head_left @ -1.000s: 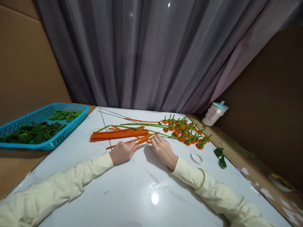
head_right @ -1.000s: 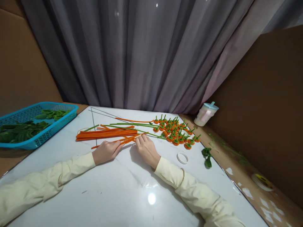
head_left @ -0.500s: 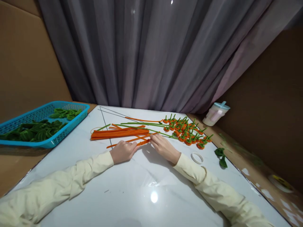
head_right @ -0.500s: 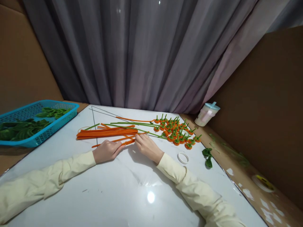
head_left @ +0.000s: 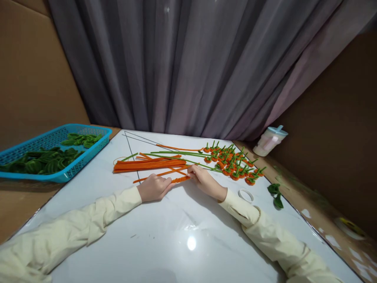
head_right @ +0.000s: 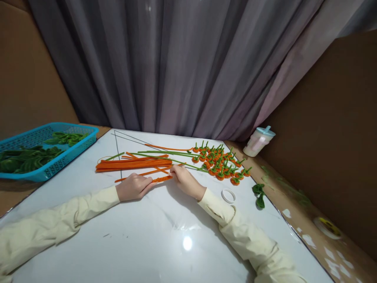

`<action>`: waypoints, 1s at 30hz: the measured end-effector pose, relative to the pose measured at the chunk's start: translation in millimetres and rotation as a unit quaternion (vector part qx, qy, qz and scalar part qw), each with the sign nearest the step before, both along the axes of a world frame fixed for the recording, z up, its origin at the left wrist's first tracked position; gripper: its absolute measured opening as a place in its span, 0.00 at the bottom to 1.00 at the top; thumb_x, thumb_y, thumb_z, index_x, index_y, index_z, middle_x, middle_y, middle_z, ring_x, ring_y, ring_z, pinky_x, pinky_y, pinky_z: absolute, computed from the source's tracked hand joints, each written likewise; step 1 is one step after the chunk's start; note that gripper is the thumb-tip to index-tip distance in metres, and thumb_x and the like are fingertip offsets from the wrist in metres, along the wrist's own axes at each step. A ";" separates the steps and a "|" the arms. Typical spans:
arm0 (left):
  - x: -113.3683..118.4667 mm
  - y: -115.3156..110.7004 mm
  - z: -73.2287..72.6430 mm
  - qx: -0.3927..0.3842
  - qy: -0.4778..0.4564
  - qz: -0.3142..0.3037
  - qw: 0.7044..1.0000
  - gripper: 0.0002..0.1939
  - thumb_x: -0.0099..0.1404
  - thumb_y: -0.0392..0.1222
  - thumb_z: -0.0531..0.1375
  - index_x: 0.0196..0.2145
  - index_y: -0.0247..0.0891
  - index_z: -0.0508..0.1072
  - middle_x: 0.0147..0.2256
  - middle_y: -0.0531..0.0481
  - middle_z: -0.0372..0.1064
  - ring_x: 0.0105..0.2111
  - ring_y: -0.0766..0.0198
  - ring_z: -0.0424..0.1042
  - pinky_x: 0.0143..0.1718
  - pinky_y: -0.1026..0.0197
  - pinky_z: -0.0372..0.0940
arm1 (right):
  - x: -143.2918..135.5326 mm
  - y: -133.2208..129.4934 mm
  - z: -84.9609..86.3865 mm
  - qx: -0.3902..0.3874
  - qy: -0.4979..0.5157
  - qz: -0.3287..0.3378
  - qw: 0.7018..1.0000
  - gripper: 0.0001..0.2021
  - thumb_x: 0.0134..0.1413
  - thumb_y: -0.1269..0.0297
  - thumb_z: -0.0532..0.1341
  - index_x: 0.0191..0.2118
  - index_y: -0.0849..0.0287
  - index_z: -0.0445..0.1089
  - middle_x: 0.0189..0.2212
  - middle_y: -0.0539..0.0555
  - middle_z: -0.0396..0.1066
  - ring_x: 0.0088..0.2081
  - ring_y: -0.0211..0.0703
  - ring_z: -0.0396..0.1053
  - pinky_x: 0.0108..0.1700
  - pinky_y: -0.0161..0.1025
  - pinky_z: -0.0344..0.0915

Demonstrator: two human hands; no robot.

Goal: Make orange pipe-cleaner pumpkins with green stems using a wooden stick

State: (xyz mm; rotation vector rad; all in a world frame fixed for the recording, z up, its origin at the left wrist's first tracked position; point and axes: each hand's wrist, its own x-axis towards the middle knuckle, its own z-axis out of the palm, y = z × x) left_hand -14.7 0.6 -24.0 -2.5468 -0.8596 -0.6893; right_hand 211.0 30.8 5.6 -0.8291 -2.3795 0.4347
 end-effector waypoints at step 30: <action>-0.4 0.0 -2.1 0.029 -0.009 -0.021 0.999 0.17 0.70 0.40 0.43 0.24 0.36 0.59 0.14 0.55 0.61 0.13 0.68 0.60 0.17 0.63 0.43 | 3.1 4.4 5.4 -0.234 -0.025 -0.055 0.970 0.22 0.53 0.48 0.55 0.20 0.61 0.62 0.15 0.46 0.57 0.19 0.32 0.52 0.23 0.32 0.49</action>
